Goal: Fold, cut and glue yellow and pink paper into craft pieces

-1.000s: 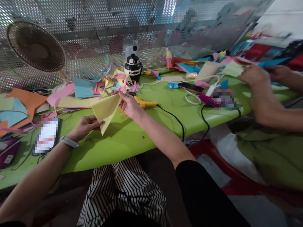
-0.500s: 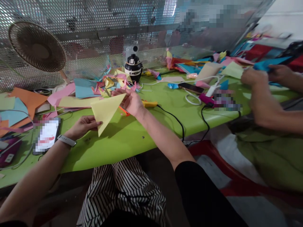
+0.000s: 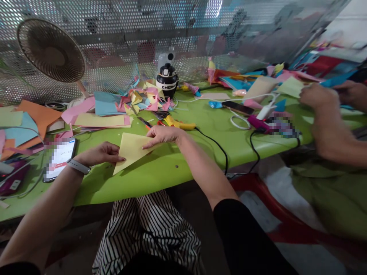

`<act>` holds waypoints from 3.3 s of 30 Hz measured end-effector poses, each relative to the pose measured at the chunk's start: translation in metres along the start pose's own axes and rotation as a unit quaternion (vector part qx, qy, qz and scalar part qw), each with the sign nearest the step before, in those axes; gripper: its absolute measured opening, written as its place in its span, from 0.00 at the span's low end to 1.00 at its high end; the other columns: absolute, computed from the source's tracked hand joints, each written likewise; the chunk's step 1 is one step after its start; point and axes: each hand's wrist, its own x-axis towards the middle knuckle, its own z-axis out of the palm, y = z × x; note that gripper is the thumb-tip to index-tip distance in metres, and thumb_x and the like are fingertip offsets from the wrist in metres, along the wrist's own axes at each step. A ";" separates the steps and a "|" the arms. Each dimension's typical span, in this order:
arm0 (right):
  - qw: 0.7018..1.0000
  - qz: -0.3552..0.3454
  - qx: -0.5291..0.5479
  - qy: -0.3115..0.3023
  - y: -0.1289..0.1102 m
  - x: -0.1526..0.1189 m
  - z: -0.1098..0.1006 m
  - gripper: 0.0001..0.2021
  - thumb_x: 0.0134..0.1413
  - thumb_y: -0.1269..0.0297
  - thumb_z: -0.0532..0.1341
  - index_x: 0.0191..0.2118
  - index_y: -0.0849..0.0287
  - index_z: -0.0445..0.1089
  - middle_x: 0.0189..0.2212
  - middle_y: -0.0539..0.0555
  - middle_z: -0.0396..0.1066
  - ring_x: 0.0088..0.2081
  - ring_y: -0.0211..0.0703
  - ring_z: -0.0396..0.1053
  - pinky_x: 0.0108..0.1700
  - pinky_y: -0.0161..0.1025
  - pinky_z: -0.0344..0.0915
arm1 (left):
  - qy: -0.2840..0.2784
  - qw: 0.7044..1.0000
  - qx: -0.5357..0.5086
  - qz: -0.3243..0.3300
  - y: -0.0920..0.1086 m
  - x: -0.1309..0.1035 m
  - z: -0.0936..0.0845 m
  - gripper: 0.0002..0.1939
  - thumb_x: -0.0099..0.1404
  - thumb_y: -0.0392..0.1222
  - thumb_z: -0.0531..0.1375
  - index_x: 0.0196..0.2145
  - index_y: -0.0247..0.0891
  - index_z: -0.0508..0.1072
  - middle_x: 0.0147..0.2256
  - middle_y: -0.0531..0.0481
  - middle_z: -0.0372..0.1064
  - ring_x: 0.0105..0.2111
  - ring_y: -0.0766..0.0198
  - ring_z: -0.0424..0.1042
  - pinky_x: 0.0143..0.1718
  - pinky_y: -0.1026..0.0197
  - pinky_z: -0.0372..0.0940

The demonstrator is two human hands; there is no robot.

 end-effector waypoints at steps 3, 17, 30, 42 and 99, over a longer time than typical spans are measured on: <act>1.000 -0.016 0.015 0.008 0.002 0.002 -0.001 0.22 0.39 0.46 0.73 0.29 0.63 0.78 0.22 0.48 0.71 0.23 0.31 0.61 0.29 0.33 0.57 | 0.005 1.000 0.001 0.007 0.001 0.000 0.000 0.19 0.52 0.50 0.72 0.20 0.35 0.69 0.19 0.58 0.64 0.21 0.73 0.63 0.26 0.68 0.63; 0.994 -0.072 -0.041 0.074 -0.007 0.003 0.005 0.23 0.40 0.44 0.72 0.26 0.64 0.74 0.19 0.44 0.59 0.22 0.30 0.51 0.26 0.34 0.46 | -0.005 1.000 0.014 -0.001 -0.001 0.000 0.001 0.16 0.51 0.50 0.72 0.22 0.36 0.74 0.20 0.57 0.67 0.22 0.71 0.64 0.26 0.67 0.62; 0.995 -0.075 -0.007 0.064 -0.004 0.008 0.014 0.24 0.42 0.44 0.72 0.28 0.64 0.75 0.20 0.47 0.64 0.23 0.31 0.57 0.26 0.33 0.50 | -0.024 0.999 0.049 -0.002 -0.001 0.001 0.001 0.16 0.54 0.52 0.69 0.23 0.36 0.74 0.20 0.56 0.66 0.21 0.70 0.64 0.24 0.68 0.60; 0.993 -0.100 -0.019 0.060 -0.007 0.002 0.015 0.16 0.56 0.51 0.65 0.31 0.62 0.73 0.21 0.46 0.63 0.22 0.31 0.55 0.24 0.33 0.49 | -0.023 1.000 0.019 -0.001 -0.003 0.001 0.000 0.18 0.53 0.51 0.71 0.21 0.36 0.73 0.19 0.57 0.63 0.20 0.72 0.62 0.23 0.69 0.60; 0.992 -0.075 -0.074 -0.071 -0.082 0.035 -0.006 0.14 0.40 0.57 0.73 0.28 0.64 0.77 0.22 0.47 0.69 0.26 0.32 0.62 0.31 0.32 0.57 | 0.121 0.991 -0.037 0.034 0.041 -0.012 -0.017 0.16 0.54 0.53 0.68 0.30 0.36 0.80 0.28 0.49 0.75 0.24 0.69 0.67 0.25 0.68 0.61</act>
